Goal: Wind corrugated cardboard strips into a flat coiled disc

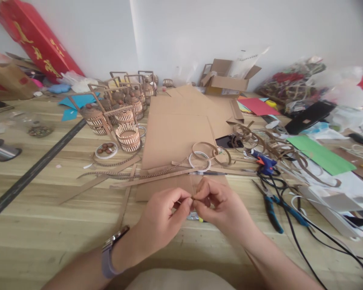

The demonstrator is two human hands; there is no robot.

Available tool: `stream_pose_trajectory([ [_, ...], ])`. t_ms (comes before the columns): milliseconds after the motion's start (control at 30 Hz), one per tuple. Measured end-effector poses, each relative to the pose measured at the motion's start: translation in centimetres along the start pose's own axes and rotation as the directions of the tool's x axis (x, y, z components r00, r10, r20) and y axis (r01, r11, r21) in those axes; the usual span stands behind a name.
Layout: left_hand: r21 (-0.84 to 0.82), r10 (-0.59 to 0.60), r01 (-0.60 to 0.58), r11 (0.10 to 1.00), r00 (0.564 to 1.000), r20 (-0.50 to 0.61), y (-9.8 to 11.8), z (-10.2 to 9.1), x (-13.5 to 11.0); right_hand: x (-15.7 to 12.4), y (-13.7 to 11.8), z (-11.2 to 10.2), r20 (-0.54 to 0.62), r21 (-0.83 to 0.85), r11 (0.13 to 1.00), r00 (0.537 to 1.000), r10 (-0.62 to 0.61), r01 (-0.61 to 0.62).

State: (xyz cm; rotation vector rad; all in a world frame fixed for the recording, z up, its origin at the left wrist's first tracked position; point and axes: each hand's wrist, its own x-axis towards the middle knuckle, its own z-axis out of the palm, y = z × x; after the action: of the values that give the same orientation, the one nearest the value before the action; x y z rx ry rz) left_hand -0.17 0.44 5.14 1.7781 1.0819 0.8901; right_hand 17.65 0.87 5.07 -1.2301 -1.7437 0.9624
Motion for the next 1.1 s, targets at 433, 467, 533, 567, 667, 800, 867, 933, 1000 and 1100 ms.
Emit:
stream_pose_trajectory([
  [433, -0.106, -0.077, 0.072, 0.992, 0.996, -0.051, 0.1, 0.0, 0.1, -0.8, -0.7, -0.2, -0.066, -0.263, 0.925, 0.952, -0.299, 0.273],
  [467, -0.123, -0.095, 0.089, 0.988, 0.994, -0.046, 0.0, 0.1, 0.1, -0.9, -0.7, -0.2, -0.070, -0.285, 0.916, 0.947, -0.313, 0.282],
  [533, -0.153, -0.126, 0.119, 0.981, 0.992, -0.032, 0.0, 0.2, 0.0, -0.8, -0.7, -0.1, -0.070, -0.307, 0.904, 0.940, -0.333, 0.297],
  [567, -0.162, -0.136, 0.129, 0.978, 0.990, -0.028, 0.0, 0.2, 0.0, -0.8, -0.7, -0.1, -0.067, -0.311, 0.900, 0.938, -0.341, 0.305],
  [667, -0.154, -0.131, 0.122, 0.980, 0.990, -0.048, 0.2, 0.4, 0.0, -0.9, -0.6, 0.0, -0.045, -0.331, 0.888, 0.935, -0.352, 0.318],
  [800, -0.112, -0.073, 0.062, 0.992, 0.993, -0.093, 0.1, 0.4, 0.0, -1.2, -0.7, 0.1, -0.027, -0.355, 0.863, 0.919, -0.393, 0.359],
  [867, -0.083, -0.053, 0.043, 0.996, 0.991, -0.123, -0.2, 0.5, 0.0, -1.3, -0.8, 0.2, -0.021, -0.340, 0.860, 0.911, -0.412, 0.381],
  [933, -0.045, -0.029, 0.022, 0.999, 0.987, -0.158, -0.4, 0.5, -0.1, -1.3, -1.0, 0.2, -0.018, -0.329, 0.864, 0.912, -0.409, 0.381],
  [1000, -0.028, -0.015, 0.010, 1.000, 0.986, -0.167, -0.5, 0.6, -0.1, -1.3, -1.0, 0.3, -0.034, -0.347, 0.864, 0.915, -0.401, 0.365],
  [1100, -0.094, -0.049, 0.038, 0.995, 0.991, -0.126, -0.5, 0.7, 0.1, -1.2, -0.8, 0.3, -0.075, -0.411, 0.833, 0.897, -0.435, 0.370],
])
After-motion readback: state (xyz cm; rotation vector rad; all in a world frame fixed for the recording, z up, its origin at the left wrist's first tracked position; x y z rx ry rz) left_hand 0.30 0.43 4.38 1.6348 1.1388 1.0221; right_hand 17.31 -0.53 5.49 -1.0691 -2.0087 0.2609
